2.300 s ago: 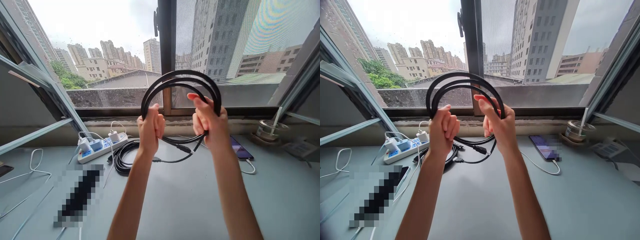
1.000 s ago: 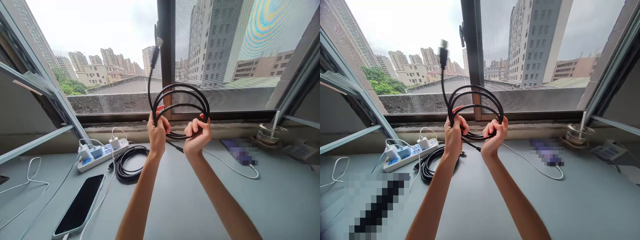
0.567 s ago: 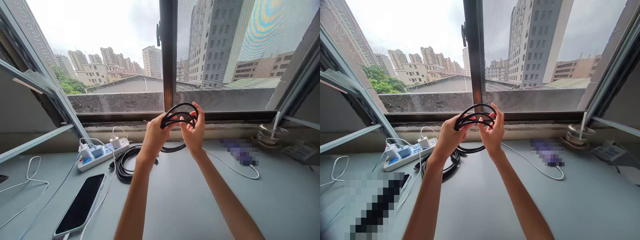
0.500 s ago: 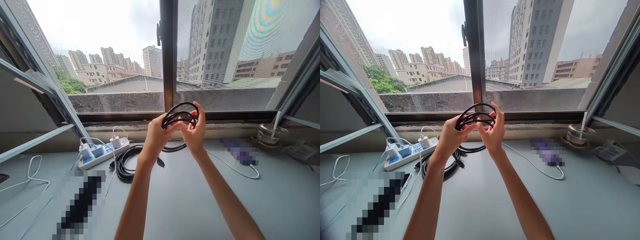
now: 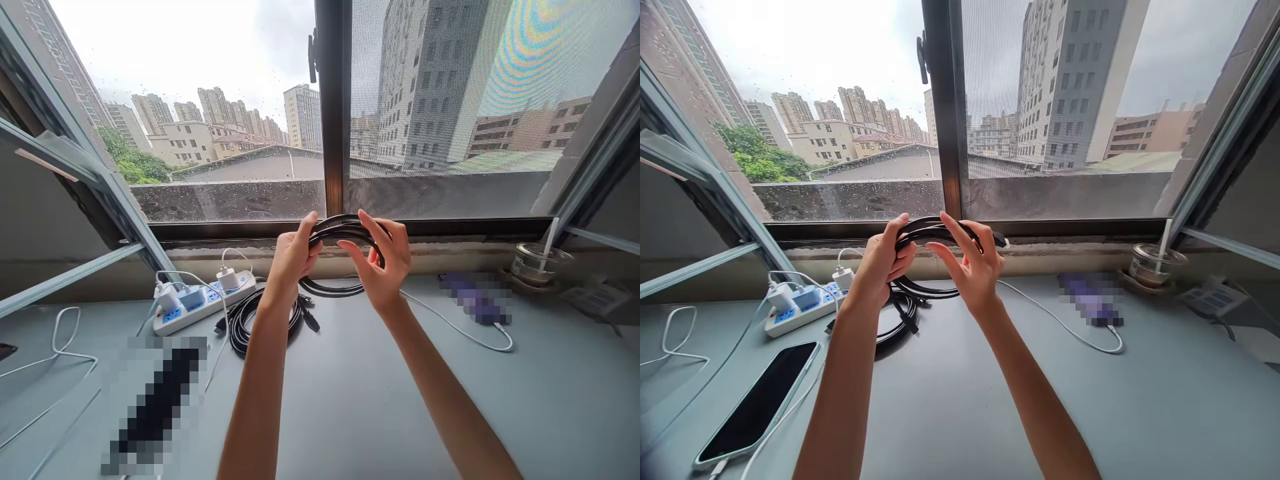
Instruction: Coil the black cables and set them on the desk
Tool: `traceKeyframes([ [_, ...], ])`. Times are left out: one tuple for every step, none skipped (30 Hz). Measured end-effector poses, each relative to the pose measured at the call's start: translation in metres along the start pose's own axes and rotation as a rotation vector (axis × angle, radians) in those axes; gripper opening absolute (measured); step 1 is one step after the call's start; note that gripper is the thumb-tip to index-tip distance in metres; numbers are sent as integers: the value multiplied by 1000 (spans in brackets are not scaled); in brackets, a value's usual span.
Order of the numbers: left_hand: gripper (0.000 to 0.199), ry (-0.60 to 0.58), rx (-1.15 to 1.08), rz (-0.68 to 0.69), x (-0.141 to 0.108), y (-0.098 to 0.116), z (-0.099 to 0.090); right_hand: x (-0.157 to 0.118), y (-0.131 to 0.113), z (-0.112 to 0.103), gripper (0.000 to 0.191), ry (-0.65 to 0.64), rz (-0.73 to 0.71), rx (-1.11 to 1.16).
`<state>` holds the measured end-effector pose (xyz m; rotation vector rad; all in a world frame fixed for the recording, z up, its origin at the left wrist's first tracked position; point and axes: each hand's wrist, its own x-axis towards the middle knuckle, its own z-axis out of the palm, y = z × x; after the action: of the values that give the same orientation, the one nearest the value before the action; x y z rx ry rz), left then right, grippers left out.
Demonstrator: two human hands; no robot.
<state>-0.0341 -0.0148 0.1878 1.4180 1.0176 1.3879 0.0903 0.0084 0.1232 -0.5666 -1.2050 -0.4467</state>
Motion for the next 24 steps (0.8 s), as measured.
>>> traceKeyframes([
  [50, -12, -21, -10, 0, 0, -1, 0, -1, 1, 38, -3, 24, 20],
  [47, -38, -49, -17, 0, 0, -2, -1, -2, 2, 33, 1, 59, 44],
  [44, -69, -80, -16, 0, 0, -2, 0, -3, 4, 28, 11, 100, 66],
  [43, -98, -110, -12, -2, 1, -1, 0, -3, 5, 23, 29, 145, 85],
  [42, -122, -131, -9, -3, 1, 1, 0, -3, 5, 19, 52, 193, 101],
  [42, -142, -138, -5, -5, 2, 5, 1, -2, 6, 16, 75, 242, 111],
  [43, -164, -133, -2, -7, 2, 8, 1, -1, 6, 14, 98, 280, 113],
  [46, -192, -116, 1, -9, 2, 12, 2, 1, 6, 15, 115, 308, 108],
  [50, -221, -92, 2, -10, 2, 16, 2, 3, 5, 16, 126, 327, 99],
  [54, -245, -67, 4, -11, 1, 20, 3, 5, 5, 18, 130, 336, 86],
  [57, -258, -44, 10, -11, 0, 22, 4, 7, 4, 20, 125, 335, 70],
  [58, -259, -30, 15, -12, 0, 23, 5, 8, 2, 21, 114, 328, 54],
  [59, -250, -25, 19, -12, -1, 24, 6, 9, 1, 23, 97, 318, 44],
  [60, -238, -28, 21, -12, 0, 23, 8, 10, 0, 25, 79, 303, 37],
  [61, -227, -41, 28, -12, 1, 21, 10, 11, -1, 29, 64, 283, 27],
  [62, -219, -61, 36, -13, 2, 19, 12, 11, -2, 35, 54, 265, 14],
  [63, -213, -82, 46, -13, 4, 16, 14, 11, -3, 42, 47, 255, -3],
  [64, -206, -100, 59, -14, 6, 14, 16, 11, -4, 49, 36, 254, -25],
  [65, -197, -112, 74, -15, 8, 11, 18, 11, -4, 54, 22, 260, -48],
  [67, -186, -118, 91, -15, 10, 9, 19, 10, -4, 56, 3, 271, -67],
  [68, -171, -117, 108, -15, 11, 7, 20, 10, -4, 54, -19, 286, -80],
  [68, -153, -109, 123, -15, 12, 6, 20, 9, -4, 52, -38, 300, -86],
  [68, -131, -94, 137, -15, 12, 5, 19, 9, -4, 52, -47, 310, -86],
  [67, -109, -70, 147, -15, 12, 4, 19, 8, -4, 56, -44, 318, -76],
])
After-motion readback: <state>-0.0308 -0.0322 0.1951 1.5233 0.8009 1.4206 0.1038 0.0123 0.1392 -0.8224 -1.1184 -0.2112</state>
